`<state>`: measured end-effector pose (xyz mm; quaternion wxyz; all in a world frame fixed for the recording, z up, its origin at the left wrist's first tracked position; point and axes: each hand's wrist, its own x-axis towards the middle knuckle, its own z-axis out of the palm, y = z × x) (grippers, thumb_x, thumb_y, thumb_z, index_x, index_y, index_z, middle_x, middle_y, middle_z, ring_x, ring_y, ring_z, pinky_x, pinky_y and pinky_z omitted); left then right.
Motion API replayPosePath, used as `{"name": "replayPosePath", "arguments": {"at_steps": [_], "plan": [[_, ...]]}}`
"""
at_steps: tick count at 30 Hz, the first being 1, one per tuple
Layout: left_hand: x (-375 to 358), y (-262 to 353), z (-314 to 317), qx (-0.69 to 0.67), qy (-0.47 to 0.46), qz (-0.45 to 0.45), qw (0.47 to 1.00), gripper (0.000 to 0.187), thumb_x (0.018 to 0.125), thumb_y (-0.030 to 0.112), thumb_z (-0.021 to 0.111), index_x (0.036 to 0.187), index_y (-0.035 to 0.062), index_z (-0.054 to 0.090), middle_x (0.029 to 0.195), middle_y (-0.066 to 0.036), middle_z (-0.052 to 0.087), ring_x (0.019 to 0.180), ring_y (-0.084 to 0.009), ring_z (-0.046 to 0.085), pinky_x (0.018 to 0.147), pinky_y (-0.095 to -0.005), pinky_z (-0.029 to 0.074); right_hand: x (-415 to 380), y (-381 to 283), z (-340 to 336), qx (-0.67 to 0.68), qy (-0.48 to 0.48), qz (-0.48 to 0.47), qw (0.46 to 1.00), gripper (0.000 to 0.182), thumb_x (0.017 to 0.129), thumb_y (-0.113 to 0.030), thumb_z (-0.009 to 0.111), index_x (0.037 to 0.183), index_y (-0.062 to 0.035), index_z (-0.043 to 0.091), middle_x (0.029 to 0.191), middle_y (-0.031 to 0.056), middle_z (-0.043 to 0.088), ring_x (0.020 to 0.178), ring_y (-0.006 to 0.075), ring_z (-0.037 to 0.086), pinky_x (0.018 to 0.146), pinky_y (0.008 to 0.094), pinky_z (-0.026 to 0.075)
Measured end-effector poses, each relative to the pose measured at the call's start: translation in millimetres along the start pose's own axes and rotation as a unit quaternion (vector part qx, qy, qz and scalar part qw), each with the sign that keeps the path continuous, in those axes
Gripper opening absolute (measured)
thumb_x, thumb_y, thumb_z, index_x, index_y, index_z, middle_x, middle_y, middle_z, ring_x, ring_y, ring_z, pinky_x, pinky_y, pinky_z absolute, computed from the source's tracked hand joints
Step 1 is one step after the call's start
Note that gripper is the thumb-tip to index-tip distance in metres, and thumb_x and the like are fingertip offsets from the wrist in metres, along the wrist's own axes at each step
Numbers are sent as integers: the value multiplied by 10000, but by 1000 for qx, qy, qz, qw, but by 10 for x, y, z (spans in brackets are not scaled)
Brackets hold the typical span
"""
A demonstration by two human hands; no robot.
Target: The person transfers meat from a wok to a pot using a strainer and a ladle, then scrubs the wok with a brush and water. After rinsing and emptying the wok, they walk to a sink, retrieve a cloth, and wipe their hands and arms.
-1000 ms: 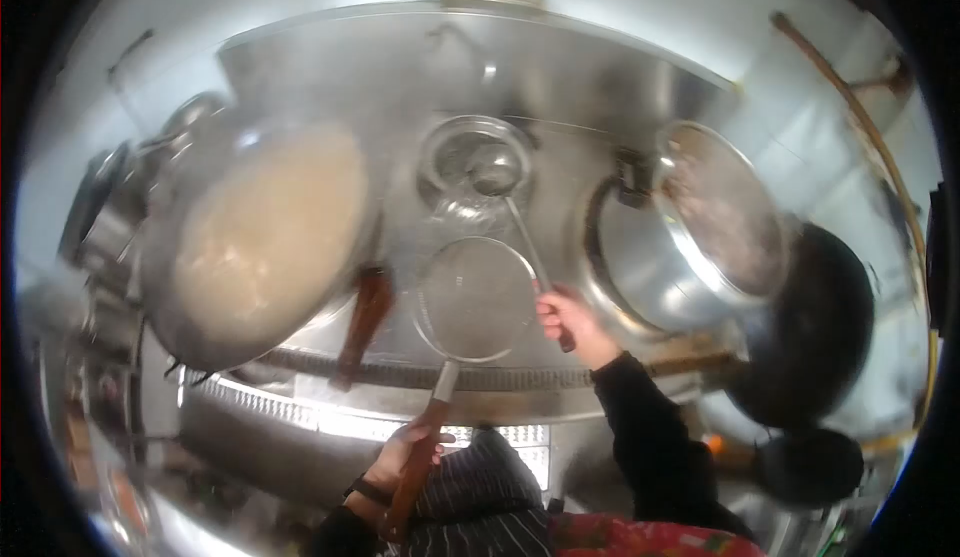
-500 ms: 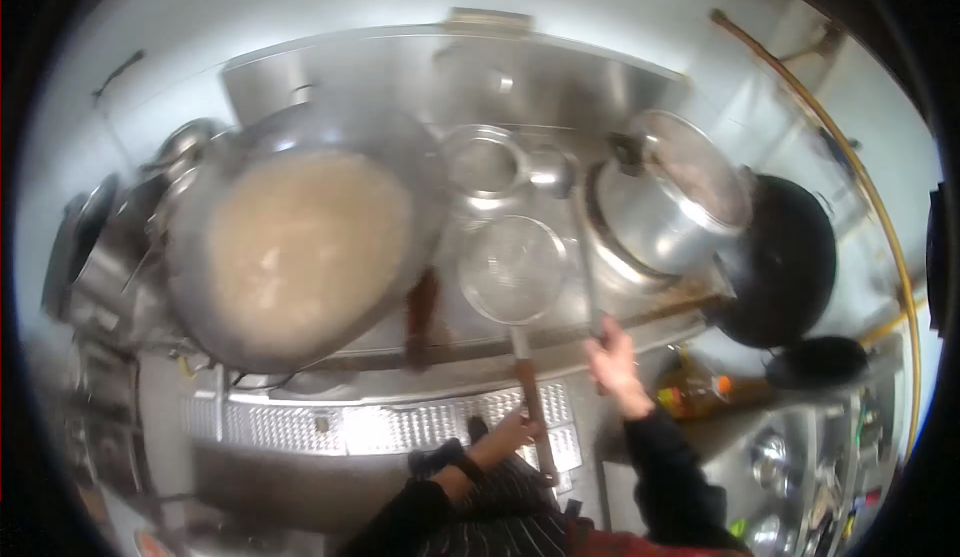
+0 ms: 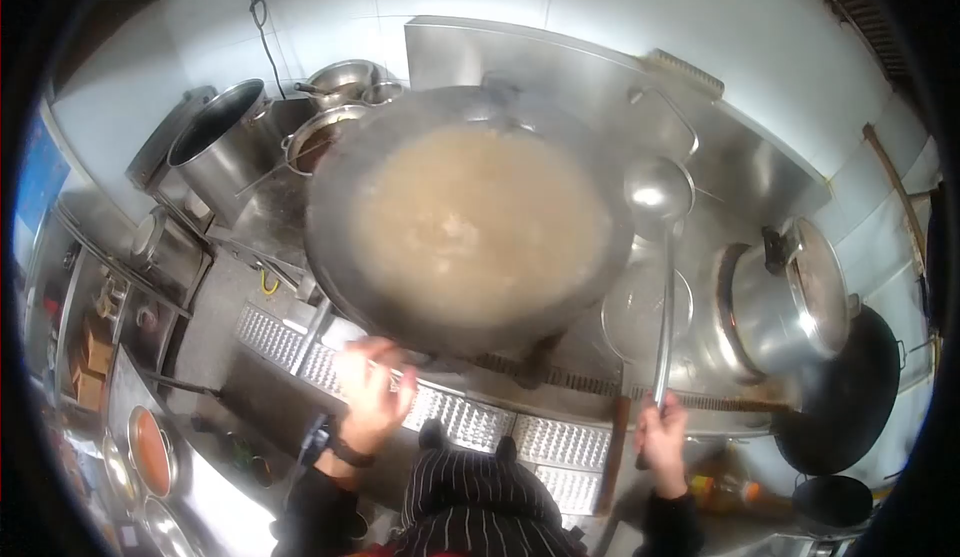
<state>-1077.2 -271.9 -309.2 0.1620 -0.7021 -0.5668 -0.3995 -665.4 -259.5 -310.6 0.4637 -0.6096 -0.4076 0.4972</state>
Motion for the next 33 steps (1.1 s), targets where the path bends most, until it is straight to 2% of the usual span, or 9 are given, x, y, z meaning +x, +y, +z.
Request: {"name": "replayPosePath", "arguments": {"at_steps": [3,5,6,10,20,23,25,31,33], "plan": [[-62,-195,351,-15,-36,44,998,120,771,156,676,745,94,576,813,-76,560,772,-288,529,794,-441,409,126,499,255,-37,3,-5,999,160,957,-124,588,1014,-3,501,583,28,499,396,129,471,369,297,357],[5,-238,443,-26,32,61,997,234,755,164,670,597,133,499,660,-45,471,625,-252,457,664,-394,375,266,906,370,-204,37,-52,977,226,936,-154,610,1014,28,500,612,82,541,491,170,545,450,344,387],[109,-273,474,-41,74,79,993,300,733,153,660,535,158,435,591,-24,413,565,-222,408,577,-365,304,93,475,644,-344,61,-59,935,307,917,-164,604,1107,48,488,655,152,577,587,241,603,534,390,430],[360,-299,436,-42,67,70,994,354,690,135,652,502,168,354,525,-5,372,496,-197,377,541,-343,273,198,736,714,-387,99,-60,915,389,921,-120,540,1265,33,439,669,217,582,586,332,615,569,427,476],[1072,-217,409,-53,50,109,991,330,673,108,625,484,163,360,504,14,391,490,-182,382,541,-329,268,483,748,708,-298,110,22,948,346,886,-90,538,1195,41,458,648,189,573,560,319,601,537,428,468],[1292,-204,396,-41,52,119,991,309,671,103,610,481,160,373,503,13,385,485,-181,380,530,-331,262,486,328,908,-295,129,49,946,343,877,-89,535,1189,35,468,628,166,560,549,306,600,520,420,469],[1413,-173,473,-49,77,126,988,302,662,92,598,470,153,373,483,13,369,458,-184,357,518,-330,251,547,588,785,-326,132,-25,936,326,869,-79,537,1171,31,484,614,150,552,538,292,603,493,405,468],[1823,-200,469,-65,83,121,987,309,623,53,582,450,147,344,442,17,308,420,-188,264,498,-328,215,613,317,919,-254,130,72,956,282,870,-73,548,1128,36,514,611,134,558,525,262,611,493,387,468],[2010,-235,444,-63,80,143,984,317,612,40,583,448,136,330,443,15,323,412,-190,252,483,-330,195,674,470,882,-293,134,-10,947,273,881,-75,544,1131,30,514,619,130,572,515,221,616,471,365,466]]}}
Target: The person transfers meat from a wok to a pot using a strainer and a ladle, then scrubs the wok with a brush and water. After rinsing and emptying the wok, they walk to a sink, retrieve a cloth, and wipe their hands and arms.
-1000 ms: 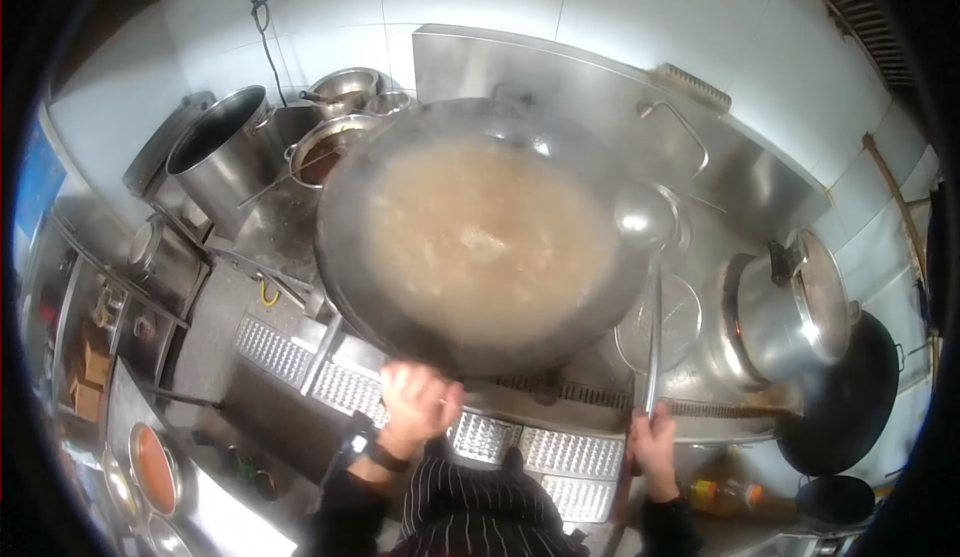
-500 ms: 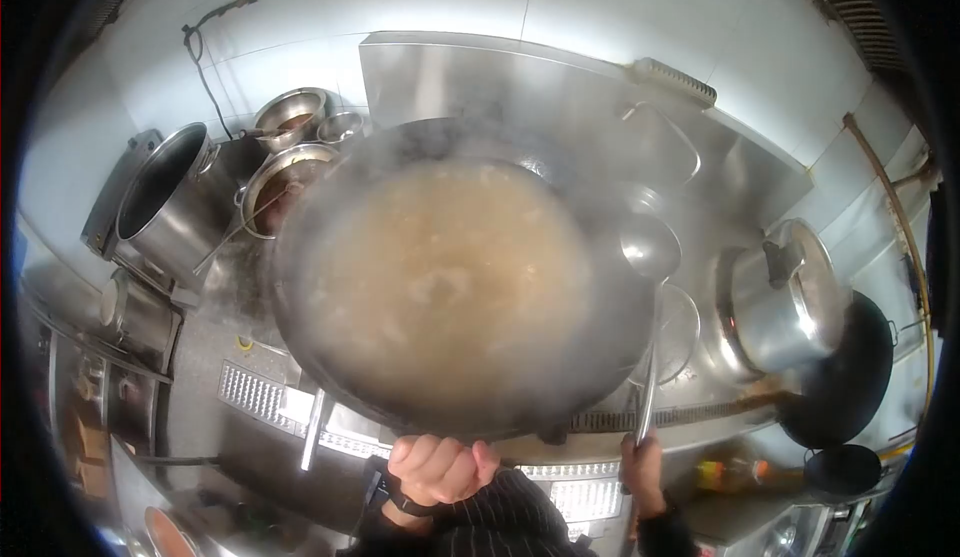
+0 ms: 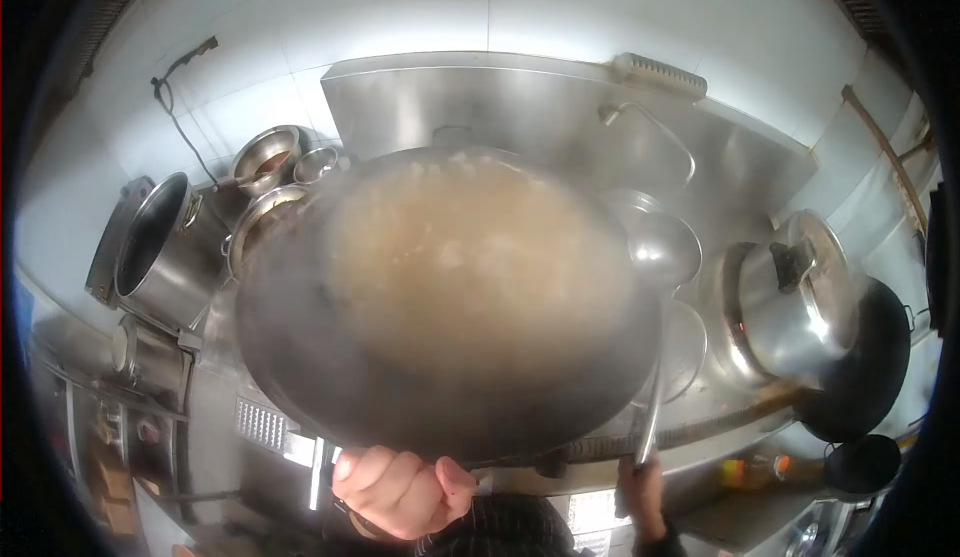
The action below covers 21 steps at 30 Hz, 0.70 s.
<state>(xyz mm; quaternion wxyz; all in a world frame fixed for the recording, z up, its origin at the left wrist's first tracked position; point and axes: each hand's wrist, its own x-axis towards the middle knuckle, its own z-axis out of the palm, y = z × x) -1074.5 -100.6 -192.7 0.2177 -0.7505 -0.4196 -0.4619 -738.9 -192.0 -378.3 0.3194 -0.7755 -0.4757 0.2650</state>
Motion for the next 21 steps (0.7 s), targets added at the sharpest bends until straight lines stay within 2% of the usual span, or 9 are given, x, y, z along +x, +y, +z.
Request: {"name": "replayPosePath", "arguments": {"at_steps": [2,4,6,8,10,12,15,19,21], "plan": [[185,-69,-25,-26,5,43,999,306,610,28,579,450,120,335,451,3,356,413,-191,256,478,-332,185,-17,-149,-17,12,-5,3,1000,286,881,-72,546,1147,26,509,629,137,582,521,219,623,474,364,471],[348,-120,-48,-17,-27,36,999,287,602,13,572,452,108,347,457,-13,370,424,-195,266,478,-334,177,-35,-291,-65,25,-8,1,1000,301,880,-68,548,1164,23,504,639,144,592,528,216,629,477,363,477],[504,-224,9,2,41,56,998,312,548,60,607,451,154,325,453,22,296,425,-172,242,474,-312,159,-15,-363,-79,136,-70,150,977,340,879,-63,555,1198,30,486,640,155,589,530,241,624,513,379,490],[591,-277,-14,-3,24,61,998,336,546,27,609,449,152,312,442,21,307,412,-173,239,471,-315,156,-18,-476,-65,115,-57,123,984,348,876,-56,553,1205,34,482,651,167,591,556,264,631,535,388,495],[634,-298,-19,9,15,26,1000,359,557,2,607,450,149,298,438,21,318,404,-173,243,471,-317,157,-16,-450,-9,91,-45,96,990,357,874,-49,551,1212,38,478,662,179,594,581,288,639,558,397,499],[641,-318,-15,6,12,25,1000,356,574,-11,605,450,145,310,439,20,330,405,-173,260,471,-320,163,-22,-377,48,39,6,-59,997,318,873,-44,539,1174,45,485,689,202,597,621,325,639,577,410,496],[671,-345,-33,9,17,6,1000,331,610,-27,597,461,135,350,455,7,369,406,-186,294,473,-323,186,-43,-591,-40,6,-17,-11,1000,271,868,-43,531,1123,41,493,726,220,607,652,360,632,597,425,492],[735,-405,-72,15,15,-4,1000,344,703,-34,603,482,114,385,464,-11,403,413,-201,337,475,-334,222,4,-433,24,61,-22,-62,996,237,869,-56,542,1081,41,496,712,203,596,619,323,617,580,417,482],[759,-414,-85,15,11,-5,1000,344,709,-35,603,483,113,390,464,-12,407,413,-201,342,476,-334,227,9,-537,-2,104,-55,36,992,236,870,-63,550,1076,40,499,707,182,586,608,272,607,570,394,479]]}}
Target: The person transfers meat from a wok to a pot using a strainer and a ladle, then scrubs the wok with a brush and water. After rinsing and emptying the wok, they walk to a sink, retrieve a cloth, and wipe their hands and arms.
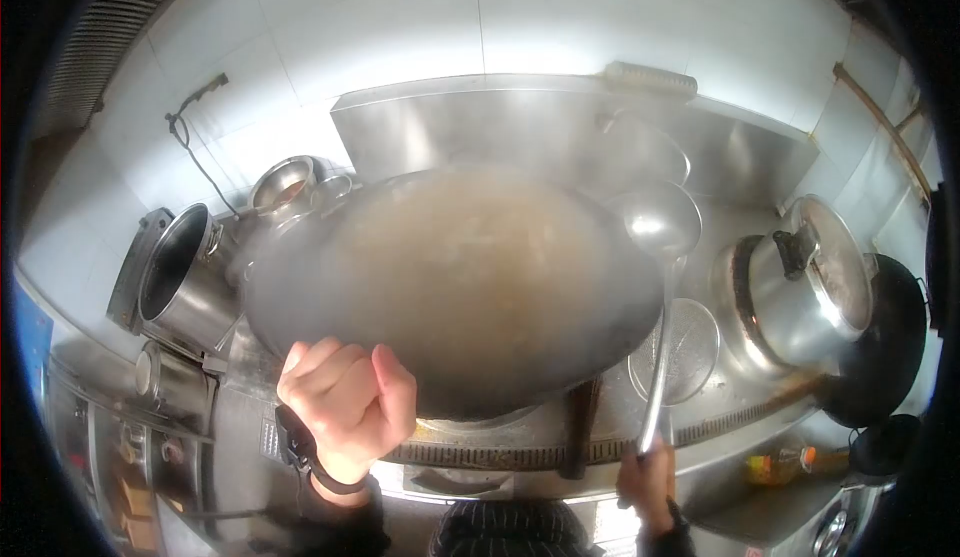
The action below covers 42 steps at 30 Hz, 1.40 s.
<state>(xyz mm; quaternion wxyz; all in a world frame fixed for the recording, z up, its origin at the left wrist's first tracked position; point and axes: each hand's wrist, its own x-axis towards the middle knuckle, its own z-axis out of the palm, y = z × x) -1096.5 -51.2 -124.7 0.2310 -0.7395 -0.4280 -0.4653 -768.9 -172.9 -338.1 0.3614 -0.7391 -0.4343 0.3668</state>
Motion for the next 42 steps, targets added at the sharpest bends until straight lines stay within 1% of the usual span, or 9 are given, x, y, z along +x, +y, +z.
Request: {"name": "replayPosePath", "arguments": {"at_steps": [3,7,12,21,28,34,37,39,42], "plan": [[28,26,4,-9,2,-1,1000,344,721,-35,609,485,110,405,463,-19,411,413,-209,356,479,-336,242,2,148,36,-13,25,-62,998,235,871,-67,556,1074,37,502,708,164,578,602,232,592,560,372,474],[74,89,-12,-9,-9,-34,999,346,789,-33,594,515,41,396,483,-74,415,433,-259,370,502,-363,249,-31,110,31,41,12,2,999,232,868,-62,554,1076,28,507,724,150,583,620,227,589,574,356,479],[150,53,29,-5,3,-35,999,371,830,5,602,524,37,394,490,-87,415,440,-271,370,510,-370,252,38,183,54,49,28,-63,996,216,861,-32,550,1068,20,520,748,133,590,676,226,594,640,379,500],[190,146,75,3,11,-24,1000,385,822,9,618,516,35,386,484,-92,393,441,-277,363,505,-377,245,-26,-281,-114,18,32,20,999,240,837,-41,650,1032,31,529,779,183,638,715,244,638,679,391,509],[253,189,86,13,7,-21,1000,341,792,2,630,521,27,425,493,-102,426,446,-288,400,504,-375,288,87,-42,-71,75,30,4,997,225,839,-42,643,1009,49,527,739,186,630,686,243,632,676,386,507],[323,152,111,22,-4,-30,999,333,804,18,624,525,23,441,495,-111,431,449,-293,416,505,-371,306,202,97,-57,47,32,-10,998,226,841,-48,638,1008,57,528,739,188,629,735,303,669,702,405,512],[347,104,142,19,1,-28,999,325,805,24,622,531,18,447,495,-119,427,446,-294,417,502,-374,304,218,-5,-105,42,24,-21,999,240,856,-41,626,1047,55,516,724,178,625,632,307,668,606,405,521],[356,59,173,22,39,-10,999,357,742,46,665,482,77,423,448,-76,385,407,-261,390,469,-354,283,144,-322,-195,60,-24,42,997,241,879,-34,602,1076,48,490,666,153,603,467,259,614,442,386,485],[357,37,183,30,42,-21,998,358,755,58,664,484,73,430,450,-87,392,410,-269,403,470,-356,294,184,-274,-162,120,-24,8,993,209,898,-28,568,1068,38,465,605,120,570,361,209,543,325,359,414]]}}
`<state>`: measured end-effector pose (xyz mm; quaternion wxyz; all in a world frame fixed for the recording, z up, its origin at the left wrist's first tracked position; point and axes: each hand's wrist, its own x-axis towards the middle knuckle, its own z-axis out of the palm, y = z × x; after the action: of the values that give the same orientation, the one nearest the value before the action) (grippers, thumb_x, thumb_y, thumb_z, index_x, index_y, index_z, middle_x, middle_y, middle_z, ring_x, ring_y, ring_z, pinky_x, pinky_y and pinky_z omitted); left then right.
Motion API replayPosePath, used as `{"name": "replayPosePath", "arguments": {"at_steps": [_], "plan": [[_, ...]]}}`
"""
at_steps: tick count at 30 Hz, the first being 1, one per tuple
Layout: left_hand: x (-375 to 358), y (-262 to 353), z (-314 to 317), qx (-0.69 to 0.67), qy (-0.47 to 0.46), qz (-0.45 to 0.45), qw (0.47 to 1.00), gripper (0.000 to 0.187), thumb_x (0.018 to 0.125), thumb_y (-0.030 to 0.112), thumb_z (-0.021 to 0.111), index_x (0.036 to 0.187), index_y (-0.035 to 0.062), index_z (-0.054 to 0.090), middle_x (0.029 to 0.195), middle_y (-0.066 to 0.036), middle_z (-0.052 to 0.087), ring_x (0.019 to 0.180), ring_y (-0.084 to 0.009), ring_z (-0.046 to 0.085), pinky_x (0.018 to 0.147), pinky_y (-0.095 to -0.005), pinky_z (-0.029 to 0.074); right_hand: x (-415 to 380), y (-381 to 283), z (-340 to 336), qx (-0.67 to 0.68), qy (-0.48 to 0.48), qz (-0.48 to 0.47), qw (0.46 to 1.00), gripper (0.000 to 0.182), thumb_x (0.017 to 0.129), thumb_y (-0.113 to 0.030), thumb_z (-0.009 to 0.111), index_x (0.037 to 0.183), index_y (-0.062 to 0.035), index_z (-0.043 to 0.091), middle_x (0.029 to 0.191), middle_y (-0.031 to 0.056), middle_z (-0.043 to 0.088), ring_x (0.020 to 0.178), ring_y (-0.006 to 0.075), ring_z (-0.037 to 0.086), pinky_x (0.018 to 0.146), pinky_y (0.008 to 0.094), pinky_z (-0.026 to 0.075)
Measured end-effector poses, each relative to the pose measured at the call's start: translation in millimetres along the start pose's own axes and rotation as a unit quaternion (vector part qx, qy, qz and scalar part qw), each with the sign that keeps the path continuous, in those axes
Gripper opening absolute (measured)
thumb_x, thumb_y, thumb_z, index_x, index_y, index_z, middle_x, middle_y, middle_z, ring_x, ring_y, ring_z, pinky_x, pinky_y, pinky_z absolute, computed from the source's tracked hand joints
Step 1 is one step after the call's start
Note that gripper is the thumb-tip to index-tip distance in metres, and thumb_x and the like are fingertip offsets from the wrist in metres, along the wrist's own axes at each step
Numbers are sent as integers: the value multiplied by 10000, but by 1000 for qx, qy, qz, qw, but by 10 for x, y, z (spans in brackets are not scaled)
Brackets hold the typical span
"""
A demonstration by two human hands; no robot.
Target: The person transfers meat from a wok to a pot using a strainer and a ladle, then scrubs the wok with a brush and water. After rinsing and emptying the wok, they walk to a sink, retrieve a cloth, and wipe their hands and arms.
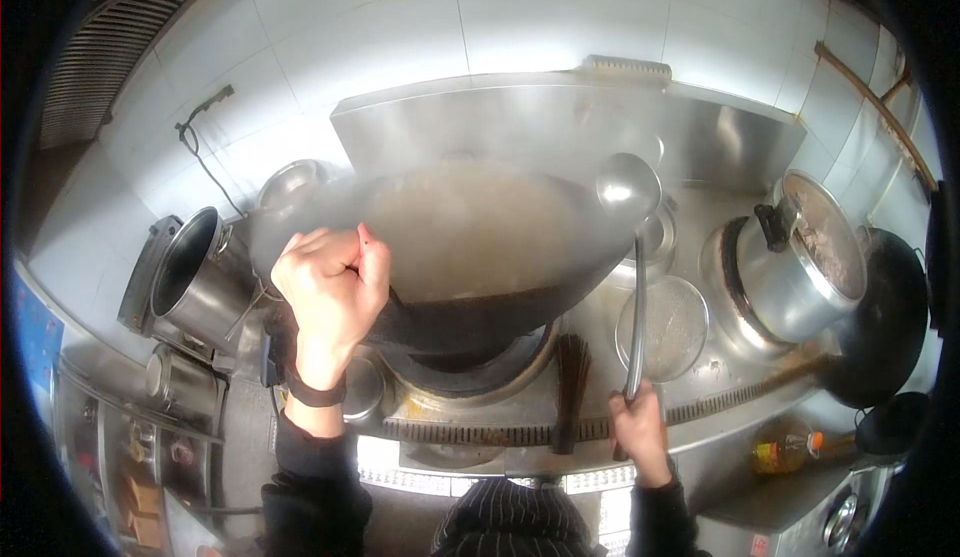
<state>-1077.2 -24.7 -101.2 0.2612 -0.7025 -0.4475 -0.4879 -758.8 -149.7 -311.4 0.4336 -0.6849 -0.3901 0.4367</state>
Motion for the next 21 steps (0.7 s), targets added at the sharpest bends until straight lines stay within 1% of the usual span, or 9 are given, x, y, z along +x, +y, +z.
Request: {"name": "replayPosePath", "arguments": {"at_steps": [4,6,7,10,13,14,18,21], "plan": [[42,17,1,-4,-3,-8,1000,354,770,68,660,487,67,447,450,-92,396,409,-274,406,470,-357,303,55,-5,-12,-17,-1,3,1000,181,902,-30,560,1037,33,458,577,106,547,376,206,549,333,361,418],[65,13,10,6,-7,-15,1000,349,779,79,660,490,59,466,456,-101,413,406,-284,430,480,-360,339,79,-9,-25,-23,4,-11,1000,178,904,-30,560,1030,28,449,573,101,536,370,198,536,328,362,411],[77,7,19,7,-8,-19,1000,349,779,79,660,490,59,466,456,-101,413,406,-284,430,480,-360,339,101,4,-39,-26,2,-10,1000,178,904,-30,560,1030,28,449,573,101,536,370,198,536,328,362,411],[138,-30,29,5,-9,-24,1000,350,791,121,659,486,53,502,465,-118,470,403,-299,492,472,-362,402,162,39,-60,-20,-7,-3,1000,179,913,-35,559,1028,22,435,563,87,520,366,188,518,325,361,406],[205,-18,50,22,-10,-18,1000,342,796,145,656,488,56,536,462,-119,485,403,-299,503,458,-351,404,145,-129,-73,-59,0,37,998,169,918,-32,557,1021,15,432,570,89,526,361,183,510,322,358,403],[227,-22,72,14,-1,-15,1000,337,800,159,651,493,54,560,456,-124,483,397,-299,510,450,-340,406,175,-76,-66,-45,11,18,999,159,921,-31,554,1012,5,428,562,82,516,359,180,507,318,355,394],[289,-27,106,15,2,-28,999,339,800,164,648,491,55,561,437,-127,453,375,-292,503,418,-346,398,237,-54,-113,-47,4,-5,999,157,911,-36,552,1011,16,443,562,77,509,357,177,504,319,351,387],[336,-51,129,16,-3,-41,999,345,803,187,647,490,67,563,435,-125,447,382,-301,504,422,-348,405,274,-75,-139,-60,-1,-4,998,154,906,-38,546,1007,25,448,564,80,515,355,179,502,320,351,388]]}}
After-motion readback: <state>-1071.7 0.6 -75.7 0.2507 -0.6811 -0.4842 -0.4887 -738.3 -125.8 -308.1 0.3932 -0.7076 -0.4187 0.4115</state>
